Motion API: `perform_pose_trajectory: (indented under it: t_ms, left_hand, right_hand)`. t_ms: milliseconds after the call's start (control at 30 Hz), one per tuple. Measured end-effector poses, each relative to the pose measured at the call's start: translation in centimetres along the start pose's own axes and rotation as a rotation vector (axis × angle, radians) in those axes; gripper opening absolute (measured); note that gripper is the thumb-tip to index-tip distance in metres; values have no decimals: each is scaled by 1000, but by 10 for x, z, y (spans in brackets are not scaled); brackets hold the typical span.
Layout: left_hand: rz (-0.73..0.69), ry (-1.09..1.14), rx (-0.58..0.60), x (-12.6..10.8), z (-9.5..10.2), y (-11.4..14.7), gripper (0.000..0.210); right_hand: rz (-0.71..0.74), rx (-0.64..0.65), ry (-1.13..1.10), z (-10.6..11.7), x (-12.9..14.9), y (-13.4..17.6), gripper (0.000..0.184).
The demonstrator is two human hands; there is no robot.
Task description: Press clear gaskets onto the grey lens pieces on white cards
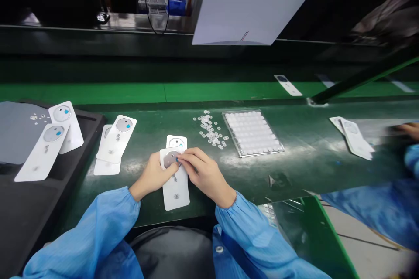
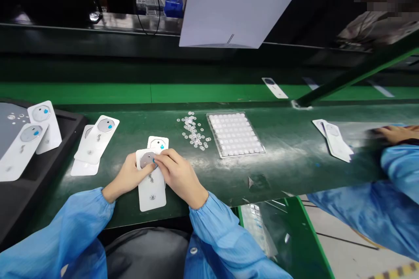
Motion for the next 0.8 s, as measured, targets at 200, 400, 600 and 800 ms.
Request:
perform_pose_trajectory:
  t_ms: [200, 400, 600, 800]
  left_hand:
    - [14, 38, 40, -1, 1, -1, 17]
    - [98, 143, -16, 1, 2, -2, 18]
    - [272, 397, 79, -3, 1, 0, 33]
    - [339, 462, 44, -2, 3, -1, 40]
  right_hand:
    - [-82, 111, -39, 2, 2, -3, 15]
    - [-258, 46, -384, 4, 4, -8, 18]
    - [-560, -56, -588, 71, -20, 32, 26]
    - [-1004, -321, -97, 166, -95, 216, 40]
Point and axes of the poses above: each hand's wrist, its own y-axis away from the middle knuckle, its own z-axis out of the back of the hand, x = y × z, the point moved 1 cm from there along -y, towards the middle knuckle, and after that the axes turned 4 degrees about -z, right-handed, at the moved point
